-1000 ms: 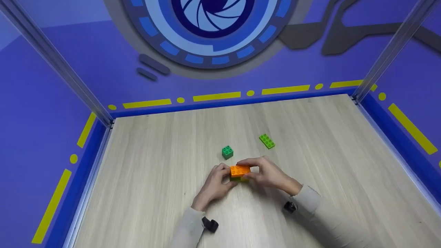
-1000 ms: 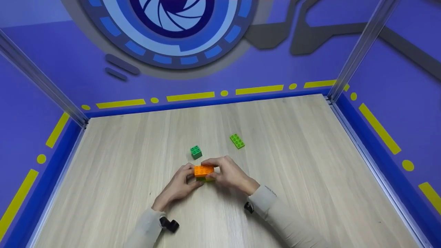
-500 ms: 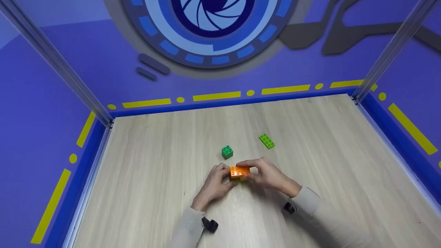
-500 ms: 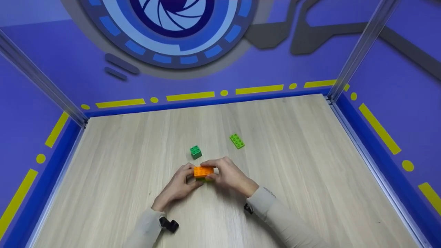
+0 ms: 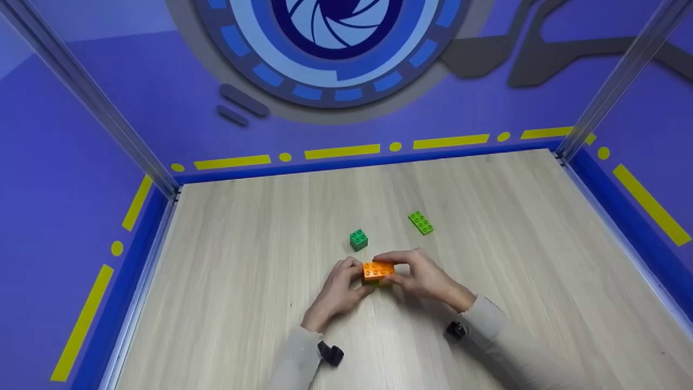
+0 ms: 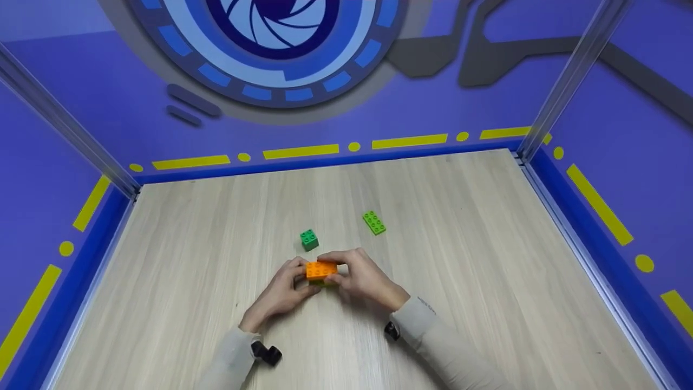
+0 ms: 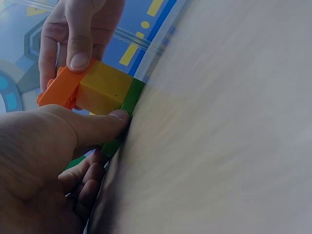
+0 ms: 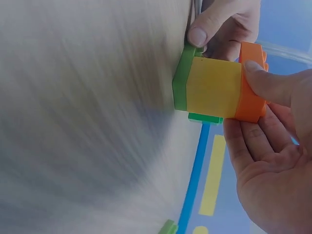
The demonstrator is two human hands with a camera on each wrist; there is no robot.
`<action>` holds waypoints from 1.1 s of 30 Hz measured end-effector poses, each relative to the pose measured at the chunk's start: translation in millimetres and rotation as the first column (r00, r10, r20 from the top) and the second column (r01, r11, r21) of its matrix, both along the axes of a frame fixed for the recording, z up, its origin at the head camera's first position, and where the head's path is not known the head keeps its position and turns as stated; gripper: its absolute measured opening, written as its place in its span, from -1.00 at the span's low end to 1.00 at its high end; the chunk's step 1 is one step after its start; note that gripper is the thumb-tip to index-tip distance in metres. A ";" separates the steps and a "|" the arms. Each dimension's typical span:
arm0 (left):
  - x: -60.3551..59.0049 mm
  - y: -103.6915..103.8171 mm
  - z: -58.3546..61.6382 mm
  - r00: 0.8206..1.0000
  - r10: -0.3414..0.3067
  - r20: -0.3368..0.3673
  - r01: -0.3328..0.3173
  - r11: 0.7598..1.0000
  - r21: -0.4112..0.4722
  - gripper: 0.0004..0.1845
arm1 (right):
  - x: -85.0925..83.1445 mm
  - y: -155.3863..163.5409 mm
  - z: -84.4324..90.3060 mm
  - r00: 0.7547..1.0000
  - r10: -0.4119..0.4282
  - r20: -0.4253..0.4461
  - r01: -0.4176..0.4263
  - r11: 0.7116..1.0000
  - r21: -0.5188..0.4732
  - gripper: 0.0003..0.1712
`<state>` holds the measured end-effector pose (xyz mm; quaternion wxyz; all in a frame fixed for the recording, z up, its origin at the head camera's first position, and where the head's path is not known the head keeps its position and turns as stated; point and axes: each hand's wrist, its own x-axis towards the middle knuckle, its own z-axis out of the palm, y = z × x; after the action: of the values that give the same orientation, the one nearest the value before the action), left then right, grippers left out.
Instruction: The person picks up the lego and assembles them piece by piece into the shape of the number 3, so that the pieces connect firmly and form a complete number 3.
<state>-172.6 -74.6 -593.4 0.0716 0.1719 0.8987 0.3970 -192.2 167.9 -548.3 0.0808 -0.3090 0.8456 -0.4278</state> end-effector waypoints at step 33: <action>-8.4 -16.7 15.6 0.995 -0.061 0.073 0.057 0.996 0.064 -0.63 | 6.6 6.1 -27.8 0.951 -0.062 0.304 0.142 0.958 -0.250 -0.38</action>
<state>-181.0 -91.3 -577.8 0.1117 0.1855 0.8772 0.4286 -185.6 174.0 -576.1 0.1399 -0.2057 0.7731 -0.5834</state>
